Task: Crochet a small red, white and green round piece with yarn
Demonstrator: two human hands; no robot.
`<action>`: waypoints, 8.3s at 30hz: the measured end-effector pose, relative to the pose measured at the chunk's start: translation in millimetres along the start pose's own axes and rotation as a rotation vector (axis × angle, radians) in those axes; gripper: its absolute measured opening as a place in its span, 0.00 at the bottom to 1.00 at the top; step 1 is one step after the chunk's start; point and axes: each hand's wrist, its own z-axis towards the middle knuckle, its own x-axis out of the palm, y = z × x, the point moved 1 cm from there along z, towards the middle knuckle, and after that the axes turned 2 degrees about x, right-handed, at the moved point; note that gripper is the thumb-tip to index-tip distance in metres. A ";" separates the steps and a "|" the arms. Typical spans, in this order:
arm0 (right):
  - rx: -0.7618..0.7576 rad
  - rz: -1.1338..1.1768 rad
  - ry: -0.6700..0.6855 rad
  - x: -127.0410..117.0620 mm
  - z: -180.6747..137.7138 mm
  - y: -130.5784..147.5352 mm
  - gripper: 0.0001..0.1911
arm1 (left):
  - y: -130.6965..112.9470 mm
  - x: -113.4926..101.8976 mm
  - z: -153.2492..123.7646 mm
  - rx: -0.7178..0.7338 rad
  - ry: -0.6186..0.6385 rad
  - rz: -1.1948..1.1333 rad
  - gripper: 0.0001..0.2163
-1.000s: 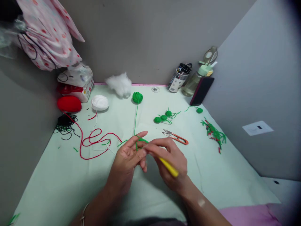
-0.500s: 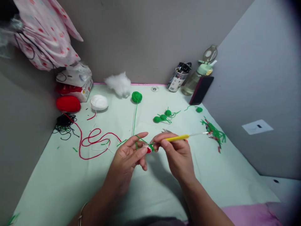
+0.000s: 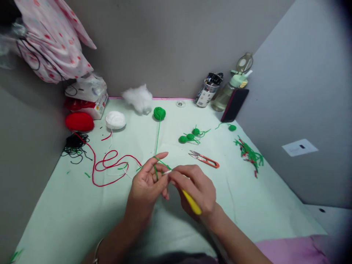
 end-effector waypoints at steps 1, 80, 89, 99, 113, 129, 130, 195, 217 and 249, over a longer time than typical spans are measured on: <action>0.012 -0.015 -0.001 0.0 -0.6 0.1 0.15 | -0.1 -0.3 0.3 -0.051 0.029 -0.036 0.27; 0.509 0.673 -0.147 2.6 2.0 -12.5 0.10 | -2.1 -0.8 -1.2 -0.075 0.029 -0.035 0.09; 0.477 0.633 -0.129 0.4 3.3 -10.2 0.10 | -4.7 0.7 -0.7 -0.064 -0.005 0.016 0.10; 0.429 0.629 -0.144 1.0 6.3 -7.4 0.10 | 0.4 -3.7 -3.4 0.040 0.004 0.129 0.05; 0.549 0.737 -0.125 9.1 0.8 -15.3 0.10 | -2.1 0.5 -3.1 -0.059 0.040 0.011 0.23; 0.563 0.799 -0.110 8.0 7.4 -19.1 0.08 | -7.3 -2.5 0.1 -0.133 0.085 -0.168 0.22; 0.556 0.780 -0.095 9.2 7.1 -18.4 0.08 | -5.9 -2.1 -0.6 -0.116 0.086 -0.147 0.22; 0.378 0.459 -0.071 -0.6 3.2 -8.3 0.11 | -1.6 -5.5 -1.0 0.004 0.000 0.034 0.17; 0.291 0.350 -0.081 6.4 5.9 -4.9 0.11 | 1.3 -1.3 -0.9 -0.075 0.058 -0.082 0.21; -0.038 -0.096 0.036 1.7 -1.9 -0.5 0.15 | 1.7 -1.9 -1.7 -0.034 0.004 -0.063 0.24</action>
